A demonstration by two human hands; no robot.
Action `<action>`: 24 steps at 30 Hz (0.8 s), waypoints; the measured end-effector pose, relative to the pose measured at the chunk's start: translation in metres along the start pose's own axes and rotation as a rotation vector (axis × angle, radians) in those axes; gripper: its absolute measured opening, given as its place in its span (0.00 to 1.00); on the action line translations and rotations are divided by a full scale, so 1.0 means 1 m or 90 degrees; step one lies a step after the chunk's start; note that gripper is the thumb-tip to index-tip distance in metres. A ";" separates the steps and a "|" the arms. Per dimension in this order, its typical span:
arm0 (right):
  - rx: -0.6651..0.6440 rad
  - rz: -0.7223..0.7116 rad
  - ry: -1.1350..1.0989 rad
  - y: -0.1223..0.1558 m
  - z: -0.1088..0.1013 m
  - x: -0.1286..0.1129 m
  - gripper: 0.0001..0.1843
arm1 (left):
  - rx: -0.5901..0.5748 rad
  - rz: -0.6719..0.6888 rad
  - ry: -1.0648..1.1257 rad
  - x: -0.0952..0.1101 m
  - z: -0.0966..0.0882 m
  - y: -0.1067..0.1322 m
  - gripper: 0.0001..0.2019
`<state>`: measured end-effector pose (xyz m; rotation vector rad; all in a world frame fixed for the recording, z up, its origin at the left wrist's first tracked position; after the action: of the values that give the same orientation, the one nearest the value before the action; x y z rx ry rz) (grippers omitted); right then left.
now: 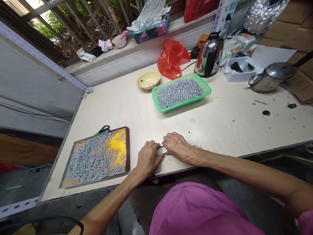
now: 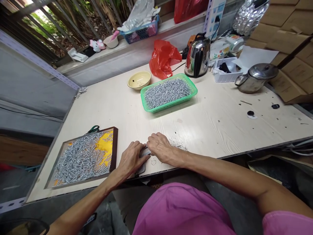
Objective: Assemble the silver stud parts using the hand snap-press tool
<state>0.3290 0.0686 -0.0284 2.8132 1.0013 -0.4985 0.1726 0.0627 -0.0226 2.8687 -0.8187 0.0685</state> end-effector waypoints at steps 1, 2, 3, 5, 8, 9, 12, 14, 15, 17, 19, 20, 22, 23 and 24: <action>-0.011 0.000 -0.011 -0.001 -0.002 0.001 0.04 | 0.002 -0.002 0.001 -0.001 0.001 -0.001 0.11; -0.021 0.003 -0.022 -0.002 -0.003 0.001 0.04 | 0.003 -0.003 0.002 -0.001 0.001 -0.002 0.09; -0.030 0.009 -0.032 -0.003 -0.004 0.001 0.04 | 0.004 -0.004 0.001 -0.002 0.001 -0.003 0.08; -0.041 0.026 -0.043 -0.005 -0.004 0.001 0.05 | 0.001 -0.006 0.001 -0.004 0.000 -0.006 0.08; -0.027 0.038 -0.032 -0.008 -0.004 0.002 0.06 | 0.000 -0.016 -0.001 -0.006 -0.002 -0.009 0.10; -0.014 0.036 -0.023 -0.008 -0.004 0.003 0.06 | 0.004 -0.020 0.000 -0.007 -0.002 -0.008 0.12; 0.012 0.015 -0.017 -0.006 -0.010 0.010 0.18 | 0.051 -0.027 0.014 -0.006 0.003 0.000 0.20; 0.011 -0.009 -0.044 -0.002 -0.014 0.016 0.26 | 0.110 -0.019 0.029 -0.002 0.010 0.010 0.21; 0.013 -0.025 -0.063 -0.001 -0.016 0.018 0.27 | 0.142 -0.008 0.037 0.002 0.015 0.015 0.19; 0.023 -0.036 -0.092 0.001 -0.017 0.023 0.21 | 0.187 0.022 0.059 0.014 0.024 0.026 0.18; 0.029 -0.009 -0.092 -0.003 -0.015 0.027 0.12 | 0.193 0.060 0.089 0.029 0.032 0.034 0.18; 0.028 0.012 -0.077 -0.007 -0.014 0.030 0.10 | 0.188 0.074 0.105 0.036 0.035 0.036 0.19; 0.030 0.047 -0.041 -0.018 -0.011 0.036 0.09 | 0.171 0.091 0.133 0.047 0.037 0.039 0.20; 0.036 0.056 -0.028 -0.024 -0.010 0.040 0.09 | 0.165 0.094 0.147 0.051 0.037 0.040 0.20; 0.044 0.063 -0.019 -0.031 -0.010 0.043 0.09 | 0.160 0.094 0.159 0.053 0.036 0.040 0.20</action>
<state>0.3435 0.1201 -0.0336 2.8895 0.8496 -0.5710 0.1966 -0.0046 -0.0480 2.9339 -1.0303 0.5742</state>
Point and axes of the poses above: each hand's wrist, its own y-axis away from the middle knuckle, its own z-axis out of the palm, x = y × z, the point moved 2 cm from there along -y, towards the middle knuckle, and after that the axes turned 3 degrees about -y, right-handed, at the moved point
